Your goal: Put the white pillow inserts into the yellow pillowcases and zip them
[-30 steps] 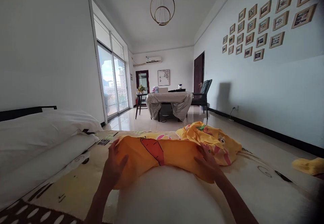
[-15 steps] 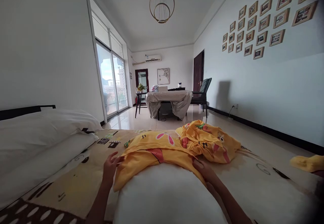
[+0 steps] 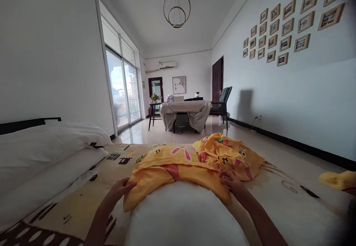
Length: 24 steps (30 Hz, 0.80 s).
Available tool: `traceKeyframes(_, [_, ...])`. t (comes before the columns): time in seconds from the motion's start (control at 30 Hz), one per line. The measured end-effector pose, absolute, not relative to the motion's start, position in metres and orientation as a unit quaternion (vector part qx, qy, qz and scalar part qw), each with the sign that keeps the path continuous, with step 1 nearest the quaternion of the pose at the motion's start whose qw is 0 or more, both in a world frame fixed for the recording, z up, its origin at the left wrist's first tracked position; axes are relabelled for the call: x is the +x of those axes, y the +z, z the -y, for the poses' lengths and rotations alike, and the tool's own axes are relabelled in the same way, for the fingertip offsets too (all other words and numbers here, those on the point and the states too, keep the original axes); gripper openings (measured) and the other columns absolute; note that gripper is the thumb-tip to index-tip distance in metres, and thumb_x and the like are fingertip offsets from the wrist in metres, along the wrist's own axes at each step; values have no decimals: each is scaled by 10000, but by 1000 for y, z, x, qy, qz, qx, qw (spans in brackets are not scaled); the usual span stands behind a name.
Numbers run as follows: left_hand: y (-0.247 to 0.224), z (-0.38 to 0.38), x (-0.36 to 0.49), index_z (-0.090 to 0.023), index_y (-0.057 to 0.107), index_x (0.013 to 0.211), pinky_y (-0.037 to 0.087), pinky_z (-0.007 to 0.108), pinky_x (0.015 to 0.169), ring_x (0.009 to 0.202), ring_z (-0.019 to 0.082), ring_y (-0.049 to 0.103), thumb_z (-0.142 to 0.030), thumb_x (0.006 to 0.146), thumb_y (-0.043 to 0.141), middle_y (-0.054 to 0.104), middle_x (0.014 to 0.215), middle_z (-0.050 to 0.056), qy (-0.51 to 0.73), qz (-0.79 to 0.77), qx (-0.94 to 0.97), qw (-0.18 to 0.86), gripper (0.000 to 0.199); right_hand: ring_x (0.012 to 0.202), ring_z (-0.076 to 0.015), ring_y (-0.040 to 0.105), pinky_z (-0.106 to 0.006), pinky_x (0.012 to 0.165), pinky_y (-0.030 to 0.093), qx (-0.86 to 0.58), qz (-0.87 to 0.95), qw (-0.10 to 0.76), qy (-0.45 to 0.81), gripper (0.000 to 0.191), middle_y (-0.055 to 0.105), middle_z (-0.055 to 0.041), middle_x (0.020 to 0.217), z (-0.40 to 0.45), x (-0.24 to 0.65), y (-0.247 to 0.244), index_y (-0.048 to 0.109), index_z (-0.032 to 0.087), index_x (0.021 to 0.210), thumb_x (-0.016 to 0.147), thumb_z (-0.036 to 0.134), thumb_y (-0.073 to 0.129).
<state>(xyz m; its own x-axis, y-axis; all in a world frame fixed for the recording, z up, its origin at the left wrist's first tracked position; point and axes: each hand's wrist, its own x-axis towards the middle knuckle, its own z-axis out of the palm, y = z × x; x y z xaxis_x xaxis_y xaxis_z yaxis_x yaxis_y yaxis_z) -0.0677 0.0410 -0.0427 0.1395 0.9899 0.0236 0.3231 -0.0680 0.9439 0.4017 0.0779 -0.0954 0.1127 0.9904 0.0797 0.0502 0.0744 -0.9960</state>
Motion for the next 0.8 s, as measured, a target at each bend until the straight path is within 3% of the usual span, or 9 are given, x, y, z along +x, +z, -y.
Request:
traceKeyframes(0.13, [-45, -51, -59, -167, 548, 728, 394, 245, 569, 653, 165, 498, -671, 597, 593, 517, 632, -18, 568, -574, 531, 255, 522, 930, -243, 605, -313, 745, 481, -492, 549, 505, 449, 446, 657, -87, 1087, -82, 397, -98, 695, 162, 932, 585, 442, 687])
traceKeyframes(0.23, [-46, -53, -46, -193, 506, 768, 373, 230, 591, 668, 149, 458, -615, 744, 473, 467, 660, -26, 660, -594, 452, 84, 424, 1150, -285, 541, -351, 861, 481, -473, 510, 593, 406, 651, 526, -92, 1346, -86, 397, -95, 629, 193, 1179, 604, 497, 655])
traceKeyframes(0.33, [-51, -54, -39, -203, 504, 836, 385, 227, 630, 712, 158, 492, -537, 840, 379, 520, 720, -13, 639, -633, 437, 10, 357, 1300, -271, 417, -367, 996, 413, -472, 517, 636, 324, 732, 433, -87, 1434, -92, 396, -96, 537, 186, 1302, 640, 493, 596])
traceKeyframes(0.43, [-65, -60, -43, -193, 517, 804, 391, 231, 635, 716, 168, 536, -423, 885, 316, 570, 714, 5, 474, -706, 523, 56, 316, 1265, -296, 454, -408, 1020, 386, -540, 602, 533, 250, 674, 551, -138, 1318, -96, 393, -105, 597, 133, 1236, 653, 466, 532])
traceKeyframes(0.53, [-78, -69, -52, -183, 557, 721, 401, 223, 620, 690, 167, 597, -266, 815, 433, 635, 685, 11, 345, -711, 601, 123, 177, 1073, -292, 599, -385, 902, 468, -571, 687, 377, 244, 548, 684, -128, 1096, -94, 390, -112, 665, 141, 1116, 641, 376, 526])
traceKeyframes(0.73, [-40, -48, -59, -163, 572, 888, 387, 290, 656, 734, 218, 614, -285, 853, 392, 646, 756, 65, 302, -733, 604, 81, 221, 753, -234, 647, -325, 686, 471, -664, 675, 301, 114, 195, 686, -102, 749, -54, 391, -64, 635, 159, 734, 700, 227, 456])
traceKeyframes(0.8, [-12, -20, -49, -171, 554, 919, 387, 299, 670, 761, 215, 598, -310, 854, 403, 631, 810, 63, 291, -730, 617, 40, 215, 598, -174, 610, -258, 559, 443, -629, 723, 227, 173, 161, 630, -50, 614, -32, 381, -42, 562, 169, 632, 723, 267, 472])
